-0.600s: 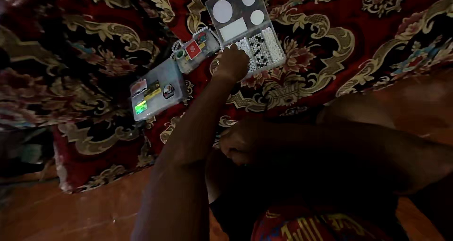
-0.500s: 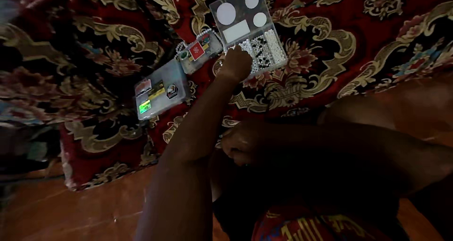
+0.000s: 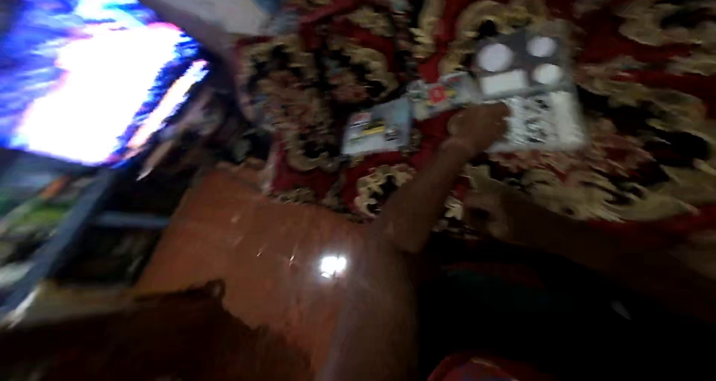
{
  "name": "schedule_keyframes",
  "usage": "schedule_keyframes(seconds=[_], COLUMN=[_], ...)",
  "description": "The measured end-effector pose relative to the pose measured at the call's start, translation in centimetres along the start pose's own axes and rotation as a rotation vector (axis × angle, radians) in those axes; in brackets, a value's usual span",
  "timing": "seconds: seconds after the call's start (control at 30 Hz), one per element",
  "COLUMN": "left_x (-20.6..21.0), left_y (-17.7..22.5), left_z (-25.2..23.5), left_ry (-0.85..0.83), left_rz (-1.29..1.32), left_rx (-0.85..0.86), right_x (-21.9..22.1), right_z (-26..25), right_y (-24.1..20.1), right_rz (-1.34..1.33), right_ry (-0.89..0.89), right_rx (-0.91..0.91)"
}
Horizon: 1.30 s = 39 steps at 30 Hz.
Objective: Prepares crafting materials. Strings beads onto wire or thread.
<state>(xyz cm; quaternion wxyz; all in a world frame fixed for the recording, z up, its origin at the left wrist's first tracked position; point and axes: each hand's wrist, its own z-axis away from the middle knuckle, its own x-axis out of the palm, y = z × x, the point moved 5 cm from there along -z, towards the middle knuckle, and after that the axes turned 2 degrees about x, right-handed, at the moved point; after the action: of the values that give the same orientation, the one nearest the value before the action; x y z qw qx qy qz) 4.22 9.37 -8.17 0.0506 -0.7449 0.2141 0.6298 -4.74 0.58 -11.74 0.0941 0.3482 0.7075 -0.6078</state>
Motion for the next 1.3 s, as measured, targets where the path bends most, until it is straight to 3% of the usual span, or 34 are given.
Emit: schedule_keyframes(seconds=[0.07,0.2,0.4,0.5,0.6,0.77,0.87,1.0,1.13,1.3], left_x=[1.0,-2.0,-4.2,-4.4,-5.2,-5.3,-5.2,-4.6,-4.5,-4.2], left_y=[-3.7,-2.8,-1.8,-2.5,-2.1,-2.5,-2.5,-2.3,-2.4,-3.9], left_z=[2.6,12.5,29.5,33.0,34.2,35.0,34.4,33.4,29.6,23.5], left_ry=[0.051,0.046,0.355,0.504,0.511,0.624,0.609,0.571,0.497,0.496], left_rz=[0.253,0.508,0.650,0.707,0.737,0.839,0.863,0.829,0.904,0.882], left_rx=[-0.187,-0.491,-0.740,-0.801,-0.811,-0.766,-0.771,-0.743,-0.779,-0.698], right_x=[-0.5,-1.6,2.0,4.5,5.7,3.2,2.5,3.2,2.5,1.0], right_z=[-0.6,-1.4,-3.5,-3.9,-4.3,-5.9,-5.9,-5.3,-6.5,-6.5], right_y=[0.7,0.8,2.7,3.3,2.0,-1.8,-0.4,2.4,1.4,-0.1], right_rz=[0.008,0.008,0.080,0.089,0.124,0.120,0.098,0.032,-0.007,-0.045], right_ry=[0.074,0.035,-0.025,-0.060,-0.111,-0.083,-0.034,-0.010,0.045,0.055], right_rx=[0.012,0.249,0.347,0.359,0.340,0.273,0.225,0.319,0.281,0.275])
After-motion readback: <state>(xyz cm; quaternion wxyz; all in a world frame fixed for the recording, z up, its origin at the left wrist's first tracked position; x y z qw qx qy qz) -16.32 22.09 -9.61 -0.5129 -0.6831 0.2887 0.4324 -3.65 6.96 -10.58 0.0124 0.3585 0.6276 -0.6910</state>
